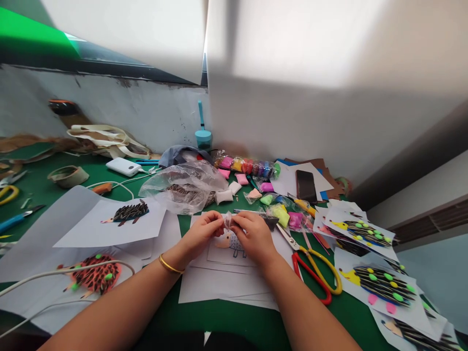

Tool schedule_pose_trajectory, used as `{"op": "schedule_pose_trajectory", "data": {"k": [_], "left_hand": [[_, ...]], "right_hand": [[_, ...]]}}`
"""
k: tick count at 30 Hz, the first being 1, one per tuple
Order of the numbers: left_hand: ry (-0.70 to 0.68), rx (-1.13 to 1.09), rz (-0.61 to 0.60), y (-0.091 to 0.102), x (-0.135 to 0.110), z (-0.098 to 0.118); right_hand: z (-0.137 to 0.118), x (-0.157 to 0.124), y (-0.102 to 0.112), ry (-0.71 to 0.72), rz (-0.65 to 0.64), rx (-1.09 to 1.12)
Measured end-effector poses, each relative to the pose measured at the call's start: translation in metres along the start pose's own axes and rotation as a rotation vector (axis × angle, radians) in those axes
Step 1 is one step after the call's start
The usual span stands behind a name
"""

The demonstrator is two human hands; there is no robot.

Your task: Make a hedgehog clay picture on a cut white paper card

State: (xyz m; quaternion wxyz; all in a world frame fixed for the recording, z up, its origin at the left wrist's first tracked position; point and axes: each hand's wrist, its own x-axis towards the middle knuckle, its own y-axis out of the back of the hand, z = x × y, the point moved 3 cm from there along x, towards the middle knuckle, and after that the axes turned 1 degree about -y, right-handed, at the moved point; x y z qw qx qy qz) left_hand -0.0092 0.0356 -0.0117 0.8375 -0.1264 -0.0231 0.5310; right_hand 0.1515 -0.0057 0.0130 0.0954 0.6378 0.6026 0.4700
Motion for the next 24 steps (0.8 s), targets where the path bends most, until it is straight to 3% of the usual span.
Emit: {"op": "schedule_pose_trajectory", "data": {"k": [13,18,24], "left_hand": [[-0.148,0.241,0.052,0.0009,0.0016,0.0016],[-0.202,0.482,0.153,0.0037,0.0020,-0.0008],[-0.444,0.565,0.227,0.0054,-0.0045,0.0077]], "right_hand": [[-0.0005,-0.0033,-0.0041,0.016,0.001,0.058],[0.0033,-0.0040,-0.0061,-0.041,0.016,0.151],[0.0061,-0.0031,-0.0093,-0.084,0.011,0.212]]}}
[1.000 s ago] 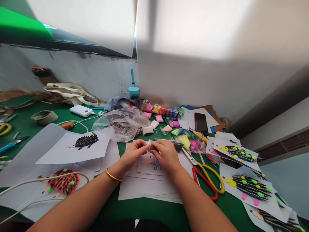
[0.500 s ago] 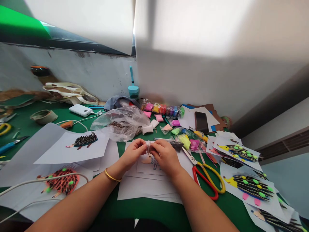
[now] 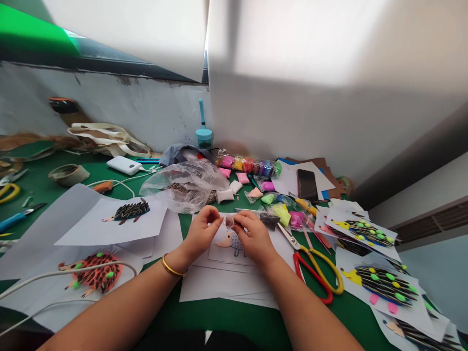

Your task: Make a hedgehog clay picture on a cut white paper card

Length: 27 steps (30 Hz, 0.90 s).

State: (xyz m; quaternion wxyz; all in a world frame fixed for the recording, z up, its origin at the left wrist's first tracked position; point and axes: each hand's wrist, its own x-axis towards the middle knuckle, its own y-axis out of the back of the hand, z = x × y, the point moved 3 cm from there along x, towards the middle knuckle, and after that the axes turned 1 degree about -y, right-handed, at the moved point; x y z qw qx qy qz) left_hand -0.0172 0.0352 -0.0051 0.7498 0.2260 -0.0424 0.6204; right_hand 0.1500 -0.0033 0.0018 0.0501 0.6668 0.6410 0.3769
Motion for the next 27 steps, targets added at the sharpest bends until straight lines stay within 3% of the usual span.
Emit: {"op": "schedule_pose_trajectory", "data": {"k": [3,12,27], "left_hand": [[-0.103,0.032,-0.022,0.0028,-0.0001,0.0068],[-0.032,0.085,-0.105,0.0030,0.0029,0.0035],[-0.196,0.316,-0.037,0.0009,-0.0010,0.0081]], "right_hand": [[0.0003,0.0004,-0.0001,0.005,-0.009,-0.016],[-0.0063,-0.0006,-0.0012,0.065,-0.040,-0.095],[-0.0048,0.0007,-0.0035,0.072,-0.074,-0.087]]}}
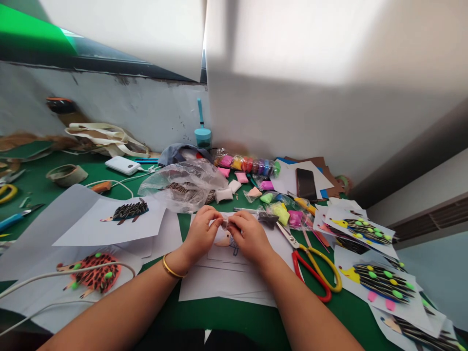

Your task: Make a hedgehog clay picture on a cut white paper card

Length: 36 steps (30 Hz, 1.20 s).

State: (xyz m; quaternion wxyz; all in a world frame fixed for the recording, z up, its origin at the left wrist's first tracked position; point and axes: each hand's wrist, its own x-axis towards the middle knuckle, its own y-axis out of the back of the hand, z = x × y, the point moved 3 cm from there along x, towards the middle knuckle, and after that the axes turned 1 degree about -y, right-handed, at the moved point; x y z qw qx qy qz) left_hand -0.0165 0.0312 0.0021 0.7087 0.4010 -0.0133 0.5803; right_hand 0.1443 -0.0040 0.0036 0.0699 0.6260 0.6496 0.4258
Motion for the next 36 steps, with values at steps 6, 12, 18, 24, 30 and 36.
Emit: {"op": "schedule_pose_trajectory", "data": {"k": [6,12,18,24,30,36], "left_hand": [[0.028,-0.038,0.086,0.005,0.002,-0.001],[0.221,-0.234,0.126,0.004,0.005,-0.013],[0.421,-0.578,0.048,-0.002,0.004,-0.015],[0.551,-0.837,0.034,-0.007,0.004,-0.015],[0.535,-0.824,0.039,-0.007,0.004,-0.018],[0.497,-0.777,0.040,-0.006,0.004,-0.018]], "right_hand": [[0.002,0.001,0.002,-0.022,0.032,-0.052],[0.017,0.004,0.003,-0.077,0.077,-0.114],[0.041,0.008,0.002,-0.186,0.033,-0.310],[0.050,0.010,0.003,-0.180,0.047,-0.356],[0.053,0.010,0.001,-0.197,0.044,-0.356],[0.059,0.007,-0.001,-0.201,0.038,-0.353]]}}
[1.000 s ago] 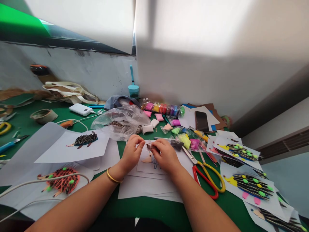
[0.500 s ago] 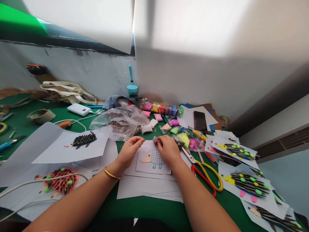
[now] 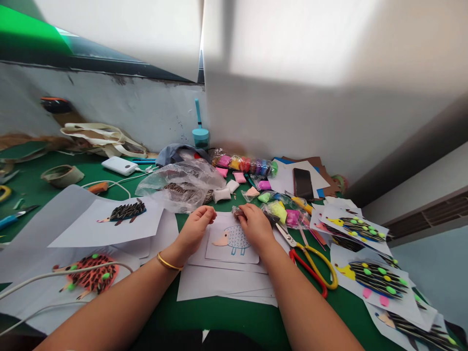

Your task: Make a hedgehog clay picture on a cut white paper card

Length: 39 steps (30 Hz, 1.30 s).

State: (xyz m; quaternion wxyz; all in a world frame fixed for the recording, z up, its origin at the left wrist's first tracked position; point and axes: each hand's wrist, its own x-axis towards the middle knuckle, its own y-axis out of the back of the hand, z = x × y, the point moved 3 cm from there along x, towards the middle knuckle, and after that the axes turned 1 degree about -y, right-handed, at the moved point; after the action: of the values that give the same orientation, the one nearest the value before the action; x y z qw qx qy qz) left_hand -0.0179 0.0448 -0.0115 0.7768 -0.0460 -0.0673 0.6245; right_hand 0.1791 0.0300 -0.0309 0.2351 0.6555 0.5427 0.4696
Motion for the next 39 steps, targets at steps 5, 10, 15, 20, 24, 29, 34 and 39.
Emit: {"op": "schedule_pose_trajectory", "data": {"k": [5,10,15,20,24,29,34,39], "left_hand": [[0.004,-0.009,-0.028,-0.0001,-0.0014,0.0026],[0.052,-0.052,-0.047,-0.0028,-0.0029,0.0038],[0.066,-0.118,-0.042,-0.0030,-0.0022,0.0014],[0.063,-0.137,-0.046,-0.0021,-0.0017,-0.0001],[0.133,-0.166,-0.047,-0.0032,-0.0029,-0.0007],[0.241,-0.310,-0.040,-0.0042,-0.0037,-0.0018],[0.272,-0.399,-0.053,-0.0042,-0.0040,-0.0010],[0.250,-0.403,-0.066,-0.0049,-0.0043,0.0031]], "right_hand": [[0.0020,-0.0029,-0.0013,0.052,0.038,0.014],[-0.0015,-0.0037,0.0016,0.068,0.038,0.013],[-0.0026,-0.0044,0.0031,0.074,0.044,0.023],[0.0001,-0.0039,0.0019,0.062,0.013,0.031],[0.0025,-0.0033,0.0009,0.044,-0.004,0.025],[0.0008,-0.0042,0.0034,0.046,0.031,0.047],[-0.0014,-0.0054,0.0060,0.080,0.060,0.087],[-0.0016,-0.0058,0.0057,0.086,0.048,0.103]]}}
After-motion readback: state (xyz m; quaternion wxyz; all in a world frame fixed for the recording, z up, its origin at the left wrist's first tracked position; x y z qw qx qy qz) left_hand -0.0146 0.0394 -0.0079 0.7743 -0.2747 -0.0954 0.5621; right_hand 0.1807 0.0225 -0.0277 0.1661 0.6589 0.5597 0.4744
